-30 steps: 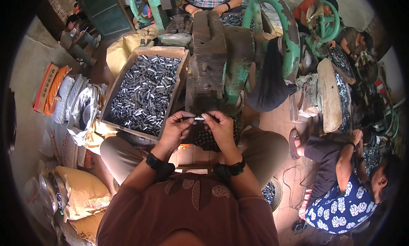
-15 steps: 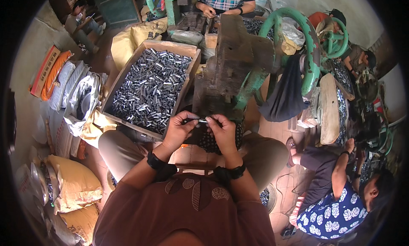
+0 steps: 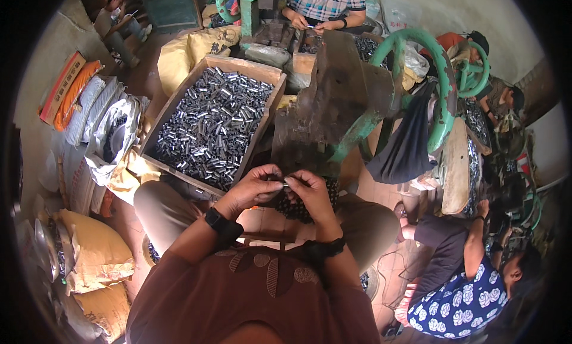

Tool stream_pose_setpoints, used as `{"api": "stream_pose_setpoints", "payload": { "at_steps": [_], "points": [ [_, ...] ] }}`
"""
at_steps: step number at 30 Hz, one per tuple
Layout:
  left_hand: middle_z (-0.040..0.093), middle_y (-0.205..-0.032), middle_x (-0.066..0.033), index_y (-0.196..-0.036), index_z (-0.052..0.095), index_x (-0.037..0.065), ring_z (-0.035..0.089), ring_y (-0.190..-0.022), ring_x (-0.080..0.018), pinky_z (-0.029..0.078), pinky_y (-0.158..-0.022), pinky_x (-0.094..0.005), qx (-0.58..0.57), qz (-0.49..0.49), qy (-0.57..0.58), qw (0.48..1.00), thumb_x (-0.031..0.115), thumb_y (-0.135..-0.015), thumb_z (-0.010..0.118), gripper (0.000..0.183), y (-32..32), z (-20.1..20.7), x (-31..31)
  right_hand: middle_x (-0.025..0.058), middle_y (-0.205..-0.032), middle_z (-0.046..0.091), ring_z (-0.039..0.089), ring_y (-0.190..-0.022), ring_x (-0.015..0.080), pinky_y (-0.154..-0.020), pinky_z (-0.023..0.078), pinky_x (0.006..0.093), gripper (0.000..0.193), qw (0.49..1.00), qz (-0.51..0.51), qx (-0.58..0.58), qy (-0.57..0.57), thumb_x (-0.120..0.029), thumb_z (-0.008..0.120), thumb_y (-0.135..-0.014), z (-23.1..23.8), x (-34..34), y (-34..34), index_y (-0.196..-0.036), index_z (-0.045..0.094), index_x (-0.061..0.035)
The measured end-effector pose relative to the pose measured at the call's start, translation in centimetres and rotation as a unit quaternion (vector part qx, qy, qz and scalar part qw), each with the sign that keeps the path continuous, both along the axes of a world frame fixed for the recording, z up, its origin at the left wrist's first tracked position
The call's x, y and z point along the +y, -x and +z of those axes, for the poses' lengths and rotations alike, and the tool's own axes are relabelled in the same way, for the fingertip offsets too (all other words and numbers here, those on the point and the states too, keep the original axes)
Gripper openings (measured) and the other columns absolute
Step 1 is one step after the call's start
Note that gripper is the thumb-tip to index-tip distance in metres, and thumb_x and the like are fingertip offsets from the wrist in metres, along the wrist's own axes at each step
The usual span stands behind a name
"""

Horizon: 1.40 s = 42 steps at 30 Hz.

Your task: Assembling small metal components using a hand-operated press.

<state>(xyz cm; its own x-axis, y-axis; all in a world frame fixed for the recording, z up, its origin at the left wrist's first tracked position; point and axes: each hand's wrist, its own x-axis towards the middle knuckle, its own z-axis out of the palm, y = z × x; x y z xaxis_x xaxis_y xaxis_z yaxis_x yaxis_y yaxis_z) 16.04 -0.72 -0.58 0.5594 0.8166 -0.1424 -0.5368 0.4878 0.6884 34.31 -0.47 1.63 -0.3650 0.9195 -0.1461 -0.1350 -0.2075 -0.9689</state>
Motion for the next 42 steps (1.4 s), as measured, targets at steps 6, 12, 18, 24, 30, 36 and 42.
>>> {"api": "stream_pose_setpoints", "payload": {
  "at_steps": [6, 12, 18, 24, 30, 36, 42],
  "points": [
    [0.044, -0.057, 0.0034, -0.086, 0.053, 0.004, 0.03, -0.039, -0.0014, 0.018, -0.035, -0.0197, 0.214, 0.101, 0.012, 0.972, 0.004, -0.081, 0.061, 0.009, -0.5, 0.7, 3.1, 0.0108, -0.081, 0.063, 0.059, -0.074, 0.0218, -0.072, 0.047, 0.0327, 0.019, 0.824, -0.276, -0.32, -0.378, -0.01, 0.062, -0.08, 2.7, 0.0, -2.9, -0.095, 0.061, 0.0014],
    [0.053, -0.064, -0.0012, -0.089, 0.055, 0.002, 0.036, -0.043, -0.0048, 0.023, -0.035, -0.0192, 0.241, 0.285, 0.099, 0.923, 0.004, -0.081, 0.057, 0.008, -0.3, -2.7, 9.3, 0.0183, -0.12, 0.05, 0.048, -0.106, 0.0239, -0.094, 0.035, 0.0353, 0.052, 0.569, -0.55, -0.377, -0.481, -0.013, 0.063, -0.081, 11.4, 0.6, -7.3, -0.124, 0.04, 0.0058],
    [0.055, -0.071, -0.0028, -0.09, 0.054, 0.003, 0.037, -0.047, -0.0046, 0.024, -0.036, -0.0186, 0.169, 0.272, 0.118, 0.94, 0.004, -0.082, 0.055, 0.008, -1.1, -3.4, 11.5, 0.0151, -0.108, 0.056, 0.053, -0.094, 0.0207, -0.088, 0.04, 0.0327, 0.052, 0.758, -0.534, -0.162, -0.337, -0.019, 0.071, -0.076, 7.9, 3.3, -9.5, -0.115, 0.049, 0.0072],
    [0.055, -0.067, -0.002, -0.088, 0.056, 0.002, 0.04, -0.047, -0.0055, 0.025, -0.036, -0.0193, 0.225, 0.261, 0.073, 0.936, 0.003, -0.08, 0.058, 0.008, -1.5, -4.1, 11.7, 0.0132, -0.104, 0.058, 0.053, -0.091, 0.0192, -0.085, 0.039, 0.0287, 0.044, 0.756, -0.49, -0.244, -0.359, -0.016, 0.068, -0.076, 13.4, 3.7, -9.3, -0.11, 0.052, 0.0071],
    [0.055, -0.063, -0.0021, -0.085, 0.061, 0.0, 0.047, -0.052, -0.0067, 0.034, -0.043, -0.0212, 0.298, 0.307, -0.039, 0.903, 0.002, -0.076, 0.063, 0.009, -3.0, -5.4, 12.8, 0.0127, -0.097, 0.059, 0.053, -0.084, 0.018, -0.081, 0.04, 0.0254, 0.043, 0.791, -0.421, -0.297, -0.33, -0.022, 0.065, -0.078, 18.8, 5.3, -10.0, -0.106, 0.053, 0.0089],
    [0.063, -0.069, -0.0102, -0.085, 0.063, -0.003, 0.058, -0.063, -0.0146, 0.045, -0.059, -0.0271, 0.426, 0.342, -0.136, 0.826, 0.006, -0.072, 0.065, 0.016, -4.0, -5.7, 13.3, 0.0137, -0.101, 0.059, 0.054, -0.086, 0.0196, -0.082, 0.041, 0.0283, 0.048, 0.745, -0.488, -0.306, -0.336, -0.026, 0.067, -0.078, 15.7, 4.5, -9.6, -0.109, 0.053, 0.0085],
    [0.063, -0.075, -0.0192, -0.086, 0.064, -0.003, 0.062, -0.071, -0.0261, 0.046, -0.066, -0.033, 0.521, 0.331, -0.195, 0.763, 0.009, -0.07, 0.065, 0.02, -3.2, -4.7, 12.9, 0.016, -0.106, 0.058, 0.055, -0.091, 0.0216, -0.087, 0.041, 0.0314, 0.054, 0.646, -0.583, -0.235, -0.434, -0.025, 0.069, -0.077, 8.5, 4.8, -9.2, -0.115, 0.05, 0.008]
  ]
}}
